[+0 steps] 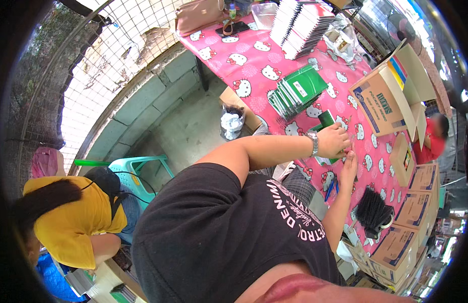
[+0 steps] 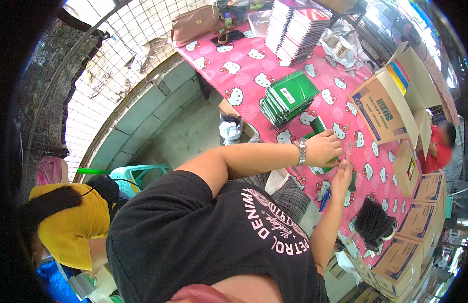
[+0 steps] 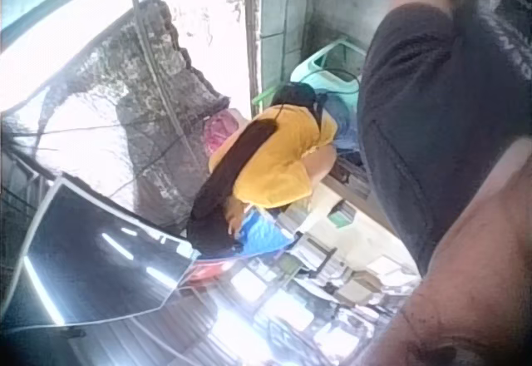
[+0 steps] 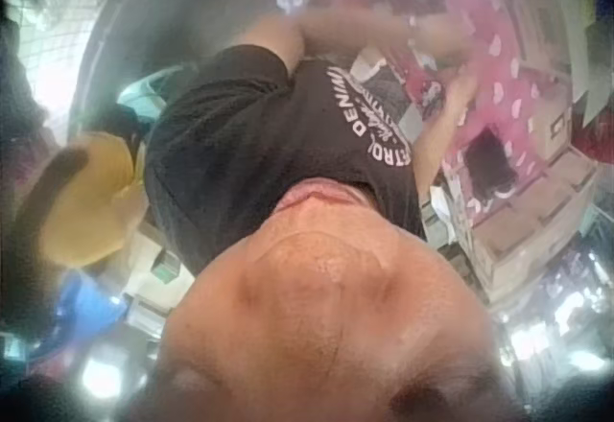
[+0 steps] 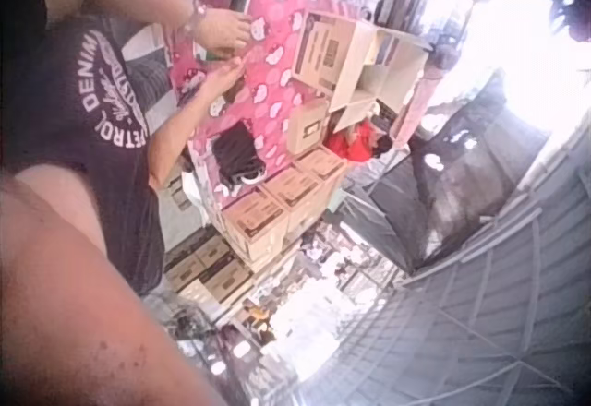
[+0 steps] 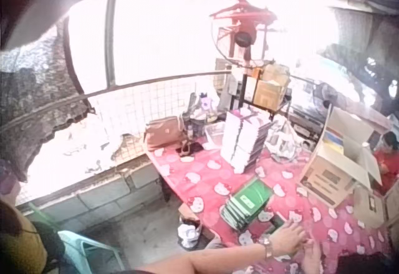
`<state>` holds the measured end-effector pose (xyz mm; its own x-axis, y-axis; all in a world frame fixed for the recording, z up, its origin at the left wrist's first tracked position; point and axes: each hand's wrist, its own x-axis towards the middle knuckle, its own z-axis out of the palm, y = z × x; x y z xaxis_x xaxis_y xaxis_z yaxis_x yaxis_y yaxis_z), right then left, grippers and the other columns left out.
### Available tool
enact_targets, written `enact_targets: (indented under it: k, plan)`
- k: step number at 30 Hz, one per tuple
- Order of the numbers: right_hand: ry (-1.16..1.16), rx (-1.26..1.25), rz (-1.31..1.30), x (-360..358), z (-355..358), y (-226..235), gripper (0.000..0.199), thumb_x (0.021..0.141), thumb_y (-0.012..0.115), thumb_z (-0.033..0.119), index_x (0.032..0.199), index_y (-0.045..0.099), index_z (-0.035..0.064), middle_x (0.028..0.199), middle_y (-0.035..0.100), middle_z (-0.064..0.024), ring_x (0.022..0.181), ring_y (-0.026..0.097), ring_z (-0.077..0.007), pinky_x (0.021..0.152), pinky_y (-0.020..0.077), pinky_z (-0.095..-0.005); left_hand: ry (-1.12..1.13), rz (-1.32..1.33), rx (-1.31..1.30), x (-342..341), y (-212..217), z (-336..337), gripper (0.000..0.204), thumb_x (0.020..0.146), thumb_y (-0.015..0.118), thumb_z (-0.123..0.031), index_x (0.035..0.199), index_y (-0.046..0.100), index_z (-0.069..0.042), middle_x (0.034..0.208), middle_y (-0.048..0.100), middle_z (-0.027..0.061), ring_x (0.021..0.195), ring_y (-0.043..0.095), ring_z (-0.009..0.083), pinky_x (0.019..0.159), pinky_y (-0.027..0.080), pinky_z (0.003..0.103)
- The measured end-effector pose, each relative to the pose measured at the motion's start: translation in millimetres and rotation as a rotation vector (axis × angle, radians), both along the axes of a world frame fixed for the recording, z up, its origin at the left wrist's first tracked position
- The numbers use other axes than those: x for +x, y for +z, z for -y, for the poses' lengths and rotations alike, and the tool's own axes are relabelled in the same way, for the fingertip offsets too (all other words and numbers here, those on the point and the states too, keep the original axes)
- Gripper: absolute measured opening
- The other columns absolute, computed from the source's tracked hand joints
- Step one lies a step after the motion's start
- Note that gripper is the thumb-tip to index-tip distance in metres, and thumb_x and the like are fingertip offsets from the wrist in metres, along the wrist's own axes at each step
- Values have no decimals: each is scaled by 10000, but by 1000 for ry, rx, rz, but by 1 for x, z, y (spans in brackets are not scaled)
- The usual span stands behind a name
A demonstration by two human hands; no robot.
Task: The person binds green notebooks by hand, inserting a metal spiral through the punched holes and using pliers to secure the ends.
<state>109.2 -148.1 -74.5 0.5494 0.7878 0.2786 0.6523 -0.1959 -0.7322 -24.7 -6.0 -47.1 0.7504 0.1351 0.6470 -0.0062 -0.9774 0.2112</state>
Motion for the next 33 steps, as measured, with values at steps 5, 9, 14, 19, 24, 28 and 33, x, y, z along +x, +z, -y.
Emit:
enact_targets:
  k: [5,9,14,19,24,28,33]
  plan:
    - [32,-108,9,-9,-11,28,375,990,520,183,1352,544,84,1061,575,-112,966,577,-203,836,458,-328,101,15,4,12,-15,0,256,785,668,-329,856,605,-91,848,604,50,921,585,230,1066,356,436]
    - [75,-65,148,-22,-15,56,270,923,596,65,1186,654,52,973,592,-74,883,585,-176,771,466,-305,95,1,-33,16,-16,-6,270,765,691,-327,868,612,-90,858,614,45,924,588,224,1069,365,420]
    - [182,-51,151,-5,-10,61,208,932,604,93,1120,656,20,913,606,-47,771,539,-135,691,447,-266,53,-9,-28,19,-17,-13,295,730,717,-335,863,609,-95,860,606,38,931,584,219,989,407,388]
    - [106,-177,-317,5,-9,50,155,948,583,73,1068,637,-9,851,558,1,744,499,-84,656,438,-250,45,52,54,18,-22,-12,310,712,726,-338,857,583,-104,885,596,36,928,574,217,939,414,383]
    - [209,-33,-47,4,-4,42,251,954,577,89,1194,552,19,915,551,-18,734,498,-85,643,440,-243,18,16,56,11,-16,-12,290,761,692,-300,920,553,-101,915,598,45,950,574,227,946,405,395]
    - [148,-240,-299,8,-5,60,362,899,613,16,1238,490,44,1025,571,-49,779,529,-63,652,449,-216,-19,-66,42,6,-12,-14,253,802,660,-262,949,541,-93,924,603,53,962,576,235,946,402,393]
    - [204,-276,-160,-2,-3,64,281,954,576,137,1210,509,45,997,618,-82,778,564,-96,672,469,-264,-52,-116,22,2,-12,-17,257,828,644,-265,976,532,-87,932,609,64,980,581,243,950,395,398]
